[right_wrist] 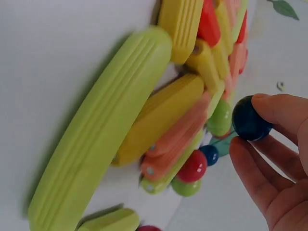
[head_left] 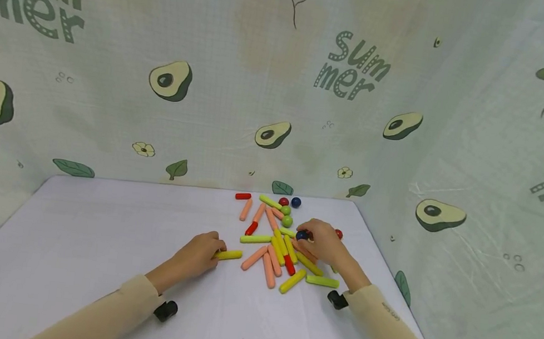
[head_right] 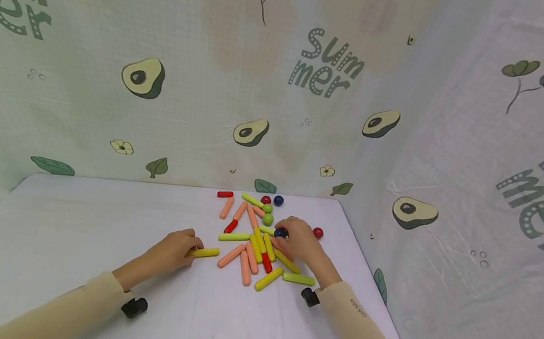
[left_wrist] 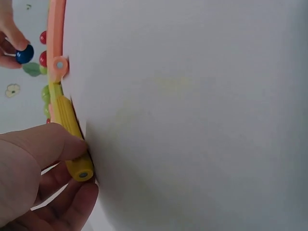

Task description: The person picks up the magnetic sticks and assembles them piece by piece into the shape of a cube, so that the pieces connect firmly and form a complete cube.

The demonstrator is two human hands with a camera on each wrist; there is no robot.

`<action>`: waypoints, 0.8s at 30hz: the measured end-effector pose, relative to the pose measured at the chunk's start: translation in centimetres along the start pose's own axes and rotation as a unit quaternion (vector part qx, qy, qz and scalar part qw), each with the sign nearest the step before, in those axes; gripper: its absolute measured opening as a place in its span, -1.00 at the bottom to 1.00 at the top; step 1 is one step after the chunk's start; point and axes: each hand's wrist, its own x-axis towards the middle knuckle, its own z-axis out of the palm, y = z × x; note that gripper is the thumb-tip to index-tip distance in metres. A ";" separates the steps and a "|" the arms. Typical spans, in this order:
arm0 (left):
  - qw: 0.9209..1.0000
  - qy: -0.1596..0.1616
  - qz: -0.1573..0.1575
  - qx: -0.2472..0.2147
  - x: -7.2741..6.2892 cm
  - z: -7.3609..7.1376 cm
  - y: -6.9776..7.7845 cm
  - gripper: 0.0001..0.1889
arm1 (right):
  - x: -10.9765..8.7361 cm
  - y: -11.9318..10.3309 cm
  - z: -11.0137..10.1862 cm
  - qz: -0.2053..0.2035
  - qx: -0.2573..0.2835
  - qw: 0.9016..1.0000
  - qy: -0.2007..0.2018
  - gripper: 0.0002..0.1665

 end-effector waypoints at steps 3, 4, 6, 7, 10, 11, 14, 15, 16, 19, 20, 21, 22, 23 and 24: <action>1.000 -0.006 -0.004 -0.011 -0.6 -0.3 -0.3 -0.78 | -0.2 -2.1 0.4 -0.003 0.021 1.000 0.001 -0.63; 1.000 -0.005 -0.005 -0.014 -0.8 -0.5 -0.4 -0.78 | -0.3 -2.7 0.5 -0.008 0.030 1.000 0.001 -0.63; 1.000 -0.004 -0.006 -0.018 -1.2 -0.8 -0.7 -0.77 | -0.4 -3.8 0.8 -0.019 0.045 0.999 0.001 -0.63; 1.000 -0.002 -0.005 -0.020 -1.4 -0.9 -0.9 -0.76 | -0.5 -4.4 1.0 -0.023 0.053 0.998 -0.001 -0.63; 1.000 0.000 -0.004 -0.022 -1.9 -1.4 -1.4 -0.75 | -0.5 -5.7 1.9 -0.048 0.071 0.996 -0.010 -0.65; 1.000 0.000 -0.004 -0.023 -2.0 -1.5 -1.6 -0.74 | -0.4 -6.2 2.2 -0.055 0.072 0.996 -0.014 -0.66; 1.000 -0.002 -0.003 -0.023 -2.3 -1.8 -2.0 -0.74 | -0.1 -7.4 3.2 -0.074 0.081 0.994 -0.028 -0.66; 1.000 -0.003 -0.003 -0.023 -2.3 -1.8 -2.1 -0.74 | 0.0 -7.8 3.6 -0.079 0.081 0.993 -0.033 -0.66; 1.000 -0.005 -0.004 -0.022 -2.4 -1.9 -2.1 -0.74 | 0.2 -8.3 3.9 -0.083 0.077 0.993 -0.035 -0.64; 1.000 -0.009 -0.008 -0.019 -2.5 -2.2 -2.1 -0.74 | 0.7 -9.4 4.8 -0.097 0.075 0.991 -0.042 -0.63; 1.000 -0.010 -0.008 -0.020 -2.5 -2.3 -2.1 -0.74 | 0.8 -9.7 5.0 -0.100 0.077 0.991 -0.044 -0.63; 1.000 -0.011 -0.008 -0.021 -2.5 -2.4 -2.1 -0.75 | 1.0 -10.0 5.3 -0.103 0.077 0.991 -0.047 -0.64; 1.000 -0.013 -0.009 -0.021 -2.5 -2.5 -2.1 -0.75 | 1.1 -10.3 5.5 -0.104 0.080 0.990 -0.050 -0.64; 1.000 -0.013 -0.007 -0.022 -2.6 -2.5 -2.0 -0.76 | 1.2 -10.5 5.7 -0.106 0.082 0.990 -0.052 -0.65; 1.000 -0.013 -0.004 -0.022 -2.6 -2.6 -2.1 -0.76 | 1.3 -10.7 5.9 -0.105 0.085 0.989 -0.055 -0.66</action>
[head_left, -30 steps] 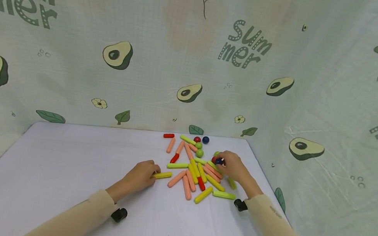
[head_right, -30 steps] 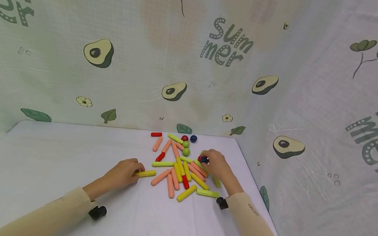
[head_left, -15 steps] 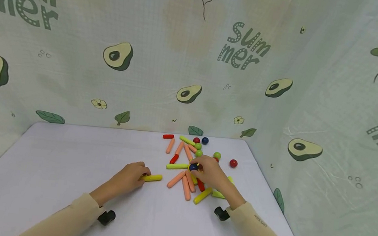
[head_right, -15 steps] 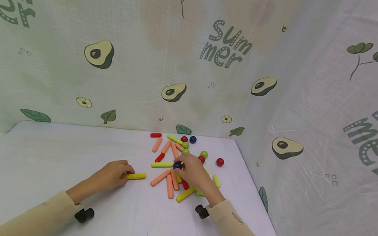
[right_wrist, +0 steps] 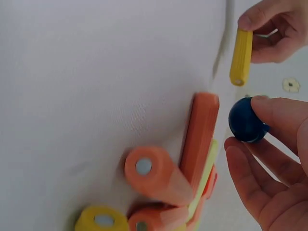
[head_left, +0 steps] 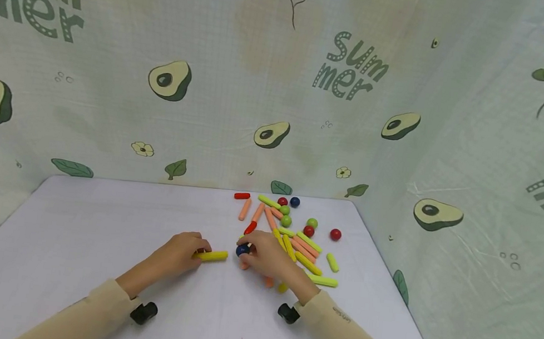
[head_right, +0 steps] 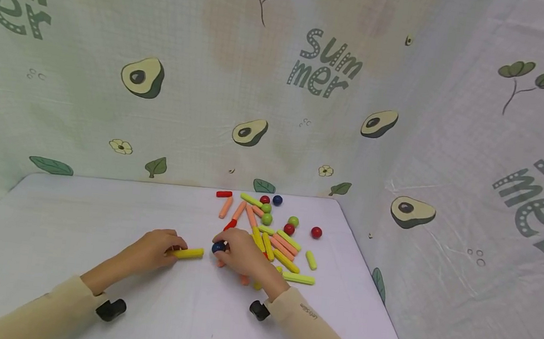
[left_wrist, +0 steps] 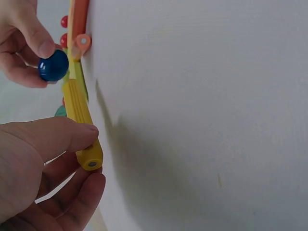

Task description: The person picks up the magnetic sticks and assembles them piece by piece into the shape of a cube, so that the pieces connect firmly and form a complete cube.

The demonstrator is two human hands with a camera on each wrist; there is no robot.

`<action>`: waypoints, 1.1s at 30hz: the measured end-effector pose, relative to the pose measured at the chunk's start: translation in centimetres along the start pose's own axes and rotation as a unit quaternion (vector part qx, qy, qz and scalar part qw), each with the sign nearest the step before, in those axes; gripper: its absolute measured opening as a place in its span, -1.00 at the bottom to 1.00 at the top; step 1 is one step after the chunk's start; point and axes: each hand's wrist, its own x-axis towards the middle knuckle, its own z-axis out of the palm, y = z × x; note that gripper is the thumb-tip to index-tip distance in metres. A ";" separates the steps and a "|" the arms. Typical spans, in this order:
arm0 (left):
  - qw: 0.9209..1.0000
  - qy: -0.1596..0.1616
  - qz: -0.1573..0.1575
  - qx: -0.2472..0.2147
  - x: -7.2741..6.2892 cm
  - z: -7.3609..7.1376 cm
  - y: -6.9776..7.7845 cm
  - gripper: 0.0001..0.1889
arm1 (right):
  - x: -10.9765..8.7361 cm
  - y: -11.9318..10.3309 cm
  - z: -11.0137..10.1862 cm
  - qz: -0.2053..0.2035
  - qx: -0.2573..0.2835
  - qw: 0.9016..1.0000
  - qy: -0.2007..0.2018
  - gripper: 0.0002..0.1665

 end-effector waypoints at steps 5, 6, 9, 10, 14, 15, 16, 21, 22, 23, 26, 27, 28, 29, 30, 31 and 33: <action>1.000 0.001 0.013 0.005 -0.3 0.0 -0.1 -0.77 | 0.4 -0.8 0.8 0.001 0.016 1.000 -0.011 -0.68; 1.000 0.002 0.014 0.006 -0.3 0.0 -0.2 -0.77 | 0.4 -1.0 0.9 0.000 0.017 1.000 -0.012 -0.68; 1.000 0.003 0.014 0.008 -0.4 0.1 -0.3 -0.77 | 0.4 -1.3 1.3 -0.004 0.011 1.000 -0.012 -0.69; 1.000 0.003 0.014 0.007 -0.5 0.1 -0.3 -0.77 | 0.4 -1.3 1.5 -0.005 0.009 1.000 -0.012 -0.69; 1.000 0.002 0.018 0.008 -0.6 0.0 -0.4 -0.77 | 0.4 -1.4 1.9 -0.013 0.002 1.000 -0.014 -0.69; 1.000 0.001 0.018 0.007 -0.7 0.0 -0.4 -0.77 | 0.4 -1.5 2.0 -0.015 0.000 1.000 -0.014 -0.69; 1.000 0.001 0.019 0.008 -0.7 0.0 -0.4 -0.77 | 0.4 -1.4 2.0 -0.016 -0.002 1.000 -0.014 -0.69; 1.000 -0.003 0.017 0.005 -0.9 -0.1 -0.3 -0.77 | 0.5 -1.4 2.3 -0.013 -0.003 1.000 -0.016 -0.69; 1.000 -0.004 0.017 0.004 -0.9 -0.1 -0.3 -0.77 | 0.5 -1.3 2.4 -0.011 -0.001 1.000 -0.017 -0.68; 1.000 -0.006 0.017 0.003 -1.0 -0.1 -0.3 -0.77 | 0.4 -1.3 2.4 -0.009 -0.001 1.000 -0.018 -0.68; 1.000 -0.009 0.017 0.000 -1.2 -0.1 -0.2 -0.77 | 0.4 -1.3 2.5 0.000 0.009 1.000 -0.014 -0.68; 1.000 -0.009 0.018 0.000 -1.2 -0.1 -0.3 -0.77 | 0.4 -1.3 2.6 0.004 0.012 1.000 -0.012 -0.68; 1.000 -0.009 0.016 -0.001 -1.2 -0.1 -0.3 -0.77 | 0.4 -1.3 2.6 0.008 0.013 1.000 -0.011 -0.68; 1.000 -0.008 0.015 0.000 -1.2 0.0 -0.4 -0.77 | 0.4 -1.3 2.7 0.013 0.016 1.000 -0.009 -0.68; 1.000 -0.008 0.014 0.001 -1.2 0.0 -0.4 -0.77 | 0.4 -1.3 2.7 0.018 0.021 1.000 -0.007 -0.68; 1.000 -0.007 0.013 0.000 -1.2 0.1 -0.5 -0.77 | 0.4 -1.4 2.7 0.022 0.023 0.999 -0.005 -0.68; 1.000 -0.008 0.011 -0.002 -1.2 0.1 -0.6 -0.77 | 0.4 -1.4 2.6 0.032 0.025 0.999 0.000 -0.69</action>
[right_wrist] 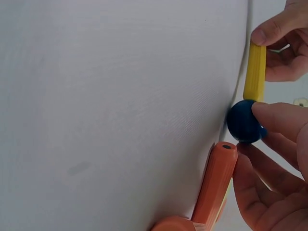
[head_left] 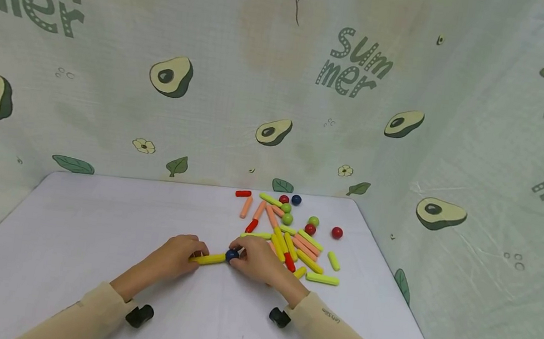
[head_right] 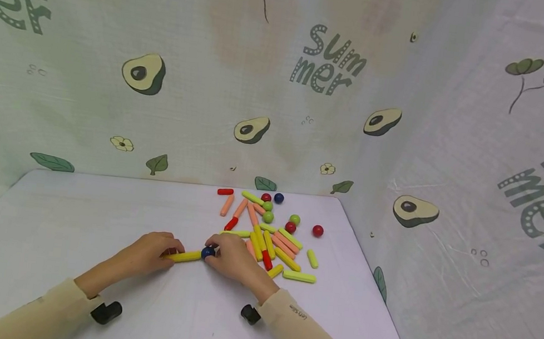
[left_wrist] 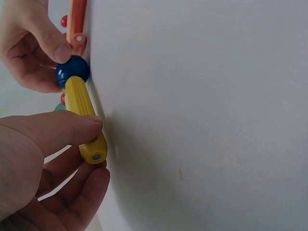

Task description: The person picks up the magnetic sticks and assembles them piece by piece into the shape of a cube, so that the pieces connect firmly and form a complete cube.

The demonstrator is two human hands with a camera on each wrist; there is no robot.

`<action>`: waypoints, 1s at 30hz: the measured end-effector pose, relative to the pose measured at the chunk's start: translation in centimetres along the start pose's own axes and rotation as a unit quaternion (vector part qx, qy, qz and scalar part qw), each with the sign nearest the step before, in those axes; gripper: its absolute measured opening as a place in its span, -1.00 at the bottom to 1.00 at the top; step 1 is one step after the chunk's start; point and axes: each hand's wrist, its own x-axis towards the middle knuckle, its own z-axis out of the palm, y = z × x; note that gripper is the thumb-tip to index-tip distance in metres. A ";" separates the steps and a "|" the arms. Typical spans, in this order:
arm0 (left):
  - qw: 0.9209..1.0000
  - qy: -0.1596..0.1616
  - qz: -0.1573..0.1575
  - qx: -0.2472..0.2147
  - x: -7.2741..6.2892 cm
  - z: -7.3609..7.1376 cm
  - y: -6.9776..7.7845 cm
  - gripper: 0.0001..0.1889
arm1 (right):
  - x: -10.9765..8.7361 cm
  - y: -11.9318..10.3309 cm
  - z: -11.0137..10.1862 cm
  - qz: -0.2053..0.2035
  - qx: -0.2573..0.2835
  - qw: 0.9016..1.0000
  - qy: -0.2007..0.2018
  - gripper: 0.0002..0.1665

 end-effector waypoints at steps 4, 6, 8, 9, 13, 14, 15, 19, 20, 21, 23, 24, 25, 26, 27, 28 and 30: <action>1.000 -0.001 0.006 -0.003 -0.1 -0.1 0.0 -0.76 | 0.1 -0.1 -0.1 0.014 -0.002 1.000 0.014 -0.70; 1.000 -0.002 0.006 -0.006 -0.2 -0.1 0.0 -0.76 | 0.2 -0.2 -0.1 0.020 -0.007 1.000 0.023 -0.71; 1.000 -0.003 0.005 -0.013 -0.3 -0.1 0.1 -0.75 | 0.2 -0.3 0.0 0.024 -0.008 0.999 0.031 -0.71; 1.000 -0.004 0.006 -0.017 -0.5 -0.2 0.1 -0.74 | 0.3 -0.4 0.0 0.025 -0.009 0.999 0.033 -0.71; 0.999 -0.018 0.002 -0.042 -0.8 0.0 -0.2 -0.72 | 0.4 -0.3 0.2 0.030 0.008 0.999 0.031 -0.71; 0.999 -0.021 0.004 -0.050 -0.9 0.1 -0.2 -0.72 | 0.5 -0.2 0.2 0.031 0.016 0.999 0.027 -0.72; 0.998 -0.024 0.003 -0.057 -0.9 0.1 -0.3 -0.72 | 0.5 -0.1 0.2 0.034 0.025 0.999 0.023 -0.73; 0.996 -0.024 -0.017 -0.084 -0.7 0.1 -0.7 -0.72 | 1.1 0.3 0.0 0.030 0.065 0.997 0.005 -0.74; 0.996 -0.021 -0.022 -0.090 -0.6 0.1 -0.9 -0.72 | 1.2 0.4 -0.1 0.028 0.073 0.997 0.000 -0.75; 0.995 -0.018 -0.028 -0.094 -0.5 0.1 -1.0 -0.72 | 1.4 0.6 -0.1 0.025 0.080 0.996 -0.005 -0.74; 0.994 -0.009 -0.035 -0.105 -0.2 0.2 -1.3 -0.73 | 1.8 1.0 0.0 0.018 0.088 0.996 -0.014 -0.74; 0.994 -0.004 -0.034 -0.108 0.0 0.2 -1.4 -0.73 | 1.9 1.2 0.1 0.011 0.093 0.996 -0.017 -0.74; 0.993 0.001 -0.034 -0.110 0.2 0.3 -1.5 -0.73 | 2.1 1.4 0.1 0.005 0.097 0.995 -0.020 -0.73; 0.993 0.007 -0.032 -0.113 0.4 0.4 -1.6 -0.73 | 2.2 1.6 0.2 -0.003 0.101 0.995 -0.024 -0.73; 0.993 0.011 -0.033 -0.116 0.6 0.4 -1.7 -0.73 | 2.3 1.7 0.3 -0.013 0.105 0.994 -0.027 -0.73; 0.992 0.015 -0.033 -0.121 0.8 0.5 -1.8 -0.72 | 2.4 1.9 0.4 -0.023 0.109 0.993 -0.031 -0.73; 0.990 0.017 -0.031 -0.135 1.1 0.7 -2.0 -0.72 | 2.7 2.0 0.5 -0.042 0.116 0.992 -0.038 -0.73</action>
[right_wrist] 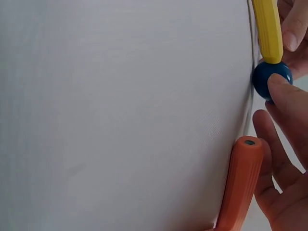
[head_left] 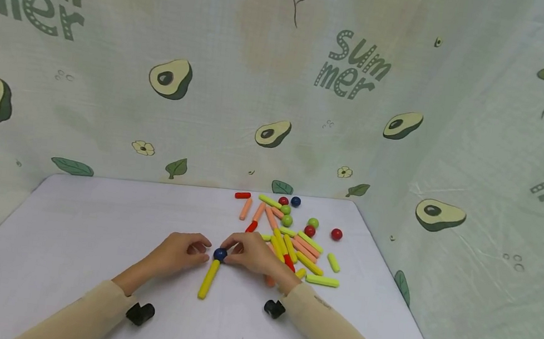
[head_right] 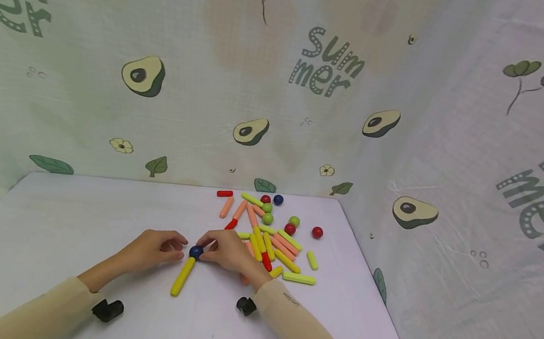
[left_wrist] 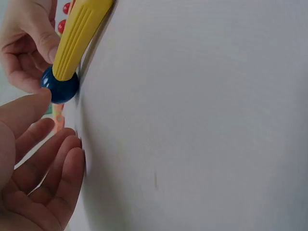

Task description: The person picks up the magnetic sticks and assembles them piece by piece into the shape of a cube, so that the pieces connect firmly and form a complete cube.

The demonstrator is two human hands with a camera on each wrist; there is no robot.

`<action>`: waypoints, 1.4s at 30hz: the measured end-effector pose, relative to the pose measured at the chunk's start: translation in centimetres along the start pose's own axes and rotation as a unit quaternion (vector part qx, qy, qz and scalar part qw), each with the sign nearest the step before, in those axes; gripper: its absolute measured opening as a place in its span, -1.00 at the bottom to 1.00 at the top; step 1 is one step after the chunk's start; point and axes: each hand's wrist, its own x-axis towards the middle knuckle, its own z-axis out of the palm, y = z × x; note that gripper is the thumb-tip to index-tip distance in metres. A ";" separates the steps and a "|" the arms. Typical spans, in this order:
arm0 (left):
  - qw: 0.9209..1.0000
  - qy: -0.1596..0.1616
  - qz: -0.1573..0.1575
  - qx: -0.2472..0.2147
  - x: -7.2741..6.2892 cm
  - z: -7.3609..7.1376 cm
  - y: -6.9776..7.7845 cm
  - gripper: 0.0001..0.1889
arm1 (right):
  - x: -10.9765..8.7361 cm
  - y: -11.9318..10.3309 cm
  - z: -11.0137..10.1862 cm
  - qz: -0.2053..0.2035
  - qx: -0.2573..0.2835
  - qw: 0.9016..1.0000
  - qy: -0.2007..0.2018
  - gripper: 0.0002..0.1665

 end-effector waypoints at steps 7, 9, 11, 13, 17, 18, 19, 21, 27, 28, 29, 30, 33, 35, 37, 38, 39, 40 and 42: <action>0.997 -0.017 0.025 -0.076 0.7 0.5 0.1 -0.76 | 0.3 0.2 0.3 -0.013 0.014 1.000 -0.001 -0.73; 0.996 -0.017 0.025 -0.082 0.8 0.7 0.2 -0.79 | 0.3 0.1 0.3 -0.011 0.009 1.000 -0.002 -0.73; 0.996 -0.015 0.014 -0.085 0.9 0.8 0.4 -0.81 | 0.1 0.0 0.1 -0.007 -0.004 1.000 -0.003 -0.73; 0.997 -0.013 0.001 -0.079 0.9 1.0 0.4 -0.80 | -0.2 -0.2 -0.5 0.001 -0.025 1.000 -0.002 -0.72; 0.998 -0.009 -0.027 -0.053 0.7 1.0 0.6 -0.72 | -1.5 -0.9 -2.6 0.036 -0.091 0.995 0.013 -0.71; 0.999 -0.008 -0.032 -0.043 0.6 1.0 0.6 -0.70 | -2.0 -1.0 -3.2 0.046 -0.108 0.993 0.017 -0.71; 0.999 -0.006 -0.037 -0.034 0.5 1.0 0.5 -0.68 | -2.5 -1.2 -3.7 0.059 -0.121 0.991 0.021 -0.73; 0.999 -0.004 -0.037 -0.018 0.3 0.9 0.4 -0.69 | -3.6 -1.2 -4.5 0.076 -0.147 0.986 0.028 -0.78; 0.999 0.001 -0.032 -0.019 -0.3 0.4 -0.1 -0.73 | -6.3 -0.8 -4.6 0.088 -0.178 0.979 0.034 -0.88; 0.999 0.001 -0.031 -0.024 -0.3 0.3 -0.2 -0.73 | -6.6 -0.7 -4.5 0.091 -0.179 0.979 0.033 -0.88; 0.999 0.000 -0.030 -0.027 -0.3 0.3 -0.2 -0.73 | -6.8 -0.7 -4.2 0.093 -0.180 0.979 0.035 -0.86; 0.999 -0.002 -0.030 -0.030 -0.4 0.2 -0.2 -0.73 | -7.0 -0.7 -4.0 0.096 -0.182 0.978 0.036 -0.84; 0.999 -0.006 -0.024 -0.032 -0.5 0.1 -0.2 -0.74 | -7.3 -0.7 -3.7 0.114 -0.177 0.977 0.040 -0.79; 0.999 -0.006 -0.022 -0.029 -0.5 0.1 -0.2 -0.75 | -7.3 -0.9 -3.5 0.122 -0.178 0.976 0.039 -0.76; 0.999 -0.006 -0.022 -0.027 -0.5 0.1 -0.3 -0.75 | -7.4 -1.2 -3.4 0.129 -0.188 0.973 0.030 -0.73; 0.999 -0.007 -0.023 -0.027 -0.5 0.1 -0.4 -0.75 | -7.4 -1.3 -3.4 0.129 -0.192 0.973 0.026 -0.72; 0.999 -0.007 -0.027 -0.028 -0.4 0.1 -0.5 -0.75 | -7.4 -1.4 -3.4 0.129 -0.197 0.972 0.022 -0.69; 0.999 -0.006 -0.029 -0.028 -0.3 0.2 -0.6 -0.75 | -7.5 -1.5 -3.4 0.131 -0.200 0.971 0.017 -0.66; 0.999 -0.008 -0.033 -0.032 -0.2 0.3 -0.7 -0.75 | -7.7 -1.7 -3.5 0.131 -0.210 0.969 0.014 -0.63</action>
